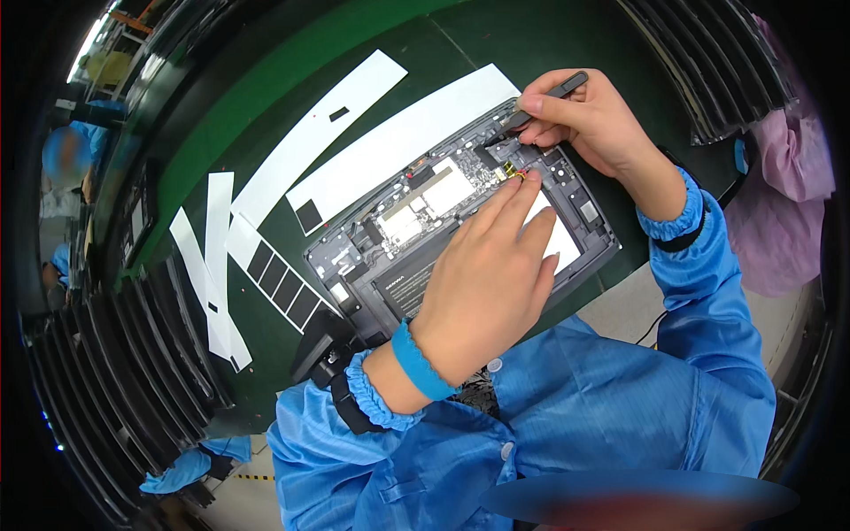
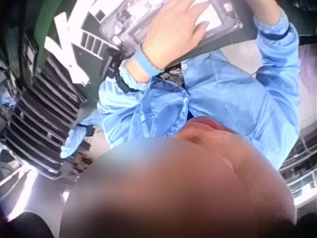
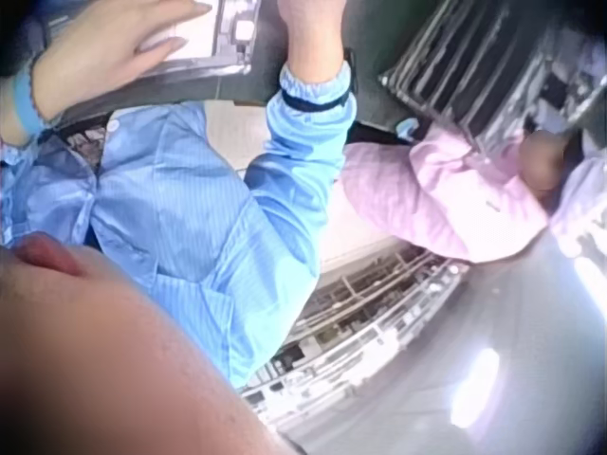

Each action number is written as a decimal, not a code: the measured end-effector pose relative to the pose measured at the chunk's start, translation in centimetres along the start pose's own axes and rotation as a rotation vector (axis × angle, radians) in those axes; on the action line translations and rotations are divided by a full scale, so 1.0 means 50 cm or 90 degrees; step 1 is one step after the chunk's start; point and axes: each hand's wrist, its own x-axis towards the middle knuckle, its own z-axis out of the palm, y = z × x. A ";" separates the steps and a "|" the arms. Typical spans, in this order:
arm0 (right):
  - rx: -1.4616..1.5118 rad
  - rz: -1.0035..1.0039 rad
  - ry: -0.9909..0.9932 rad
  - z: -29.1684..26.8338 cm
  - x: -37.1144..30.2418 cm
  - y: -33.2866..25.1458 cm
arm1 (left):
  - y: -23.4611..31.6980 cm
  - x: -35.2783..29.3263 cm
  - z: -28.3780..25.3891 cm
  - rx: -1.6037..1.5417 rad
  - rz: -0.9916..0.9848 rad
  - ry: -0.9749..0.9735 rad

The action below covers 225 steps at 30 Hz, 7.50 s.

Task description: Inspecting and assembling the internal components of an electronic tablet or laptop device on a production line.

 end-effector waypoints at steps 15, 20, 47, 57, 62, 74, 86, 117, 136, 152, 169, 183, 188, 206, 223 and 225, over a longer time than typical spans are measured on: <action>-0.001 -0.036 0.012 0.003 -0.003 0.001 | -0.007 -0.005 0.005 0.191 0.004 0.024; -0.054 -0.199 0.199 0.017 0.014 0.007 | 0.008 -0.049 -0.031 0.214 0.002 0.053; 0.161 -0.134 0.272 0.221 0.555 -0.005 | -0.168 -0.486 -0.210 0.377 -0.711 0.542; -0.813 -0.450 -0.233 0.334 0.218 -0.023 | -0.183 -0.476 -0.210 0.307 -0.766 0.524; -0.933 -0.118 -0.305 0.264 0.040 -0.030 | -0.223 -0.494 -0.184 0.146 -0.610 0.700; -0.961 -0.279 -0.124 0.218 0.000 0.060 | -0.112 -0.419 -0.267 0.340 -0.657 0.818; -0.850 -0.342 -0.119 0.199 0.020 0.076 | 0.026 -0.164 -0.472 -0.316 -0.081 0.558; -0.051 -0.544 0.927 -0.451 -0.149 -0.208 | -0.043 -0.023 -0.199 0.283 -0.243 0.124; 0.195 -0.636 0.865 -0.370 -0.153 -0.291 | 0.229 0.463 0.113 -0.816 -0.119 -0.123; -0.123 -0.733 0.600 0.037 -0.308 -0.044 | 0.038 0.100 -0.243 -0.757 -0.164 0.046; -0.505 -0.228 0.380 0.071 -0.233 0.098 | -0.132 -0.183 -0.135 -0.099 -0.228 0.062; -0.649 -0.102 0.515 0.101 -0.224 0.051 | -0.183 -0.137 -0.110 0.270 -0.167 0.079; -0.628 -0.125 0.452 0.068 -0.216 0.047 | -0.177 -0.139 -0.115 0.300 -0.122 0.115; -0.369 -0.035 -0.116 0.138 0.146 0.001 | -0.193 -0.063 -0.104 0.238 -0.183 0.078; -0.364 -0.081 -0.097 0.144 0.136 0.004 | -0.194 -0.062 -0.096 0.263 -0.168 0.116; -0.359 -0.079 -0.081 0.143 0.136 0.006 | -0.196 -0.061 -0.095 0.266 -0.163 0.116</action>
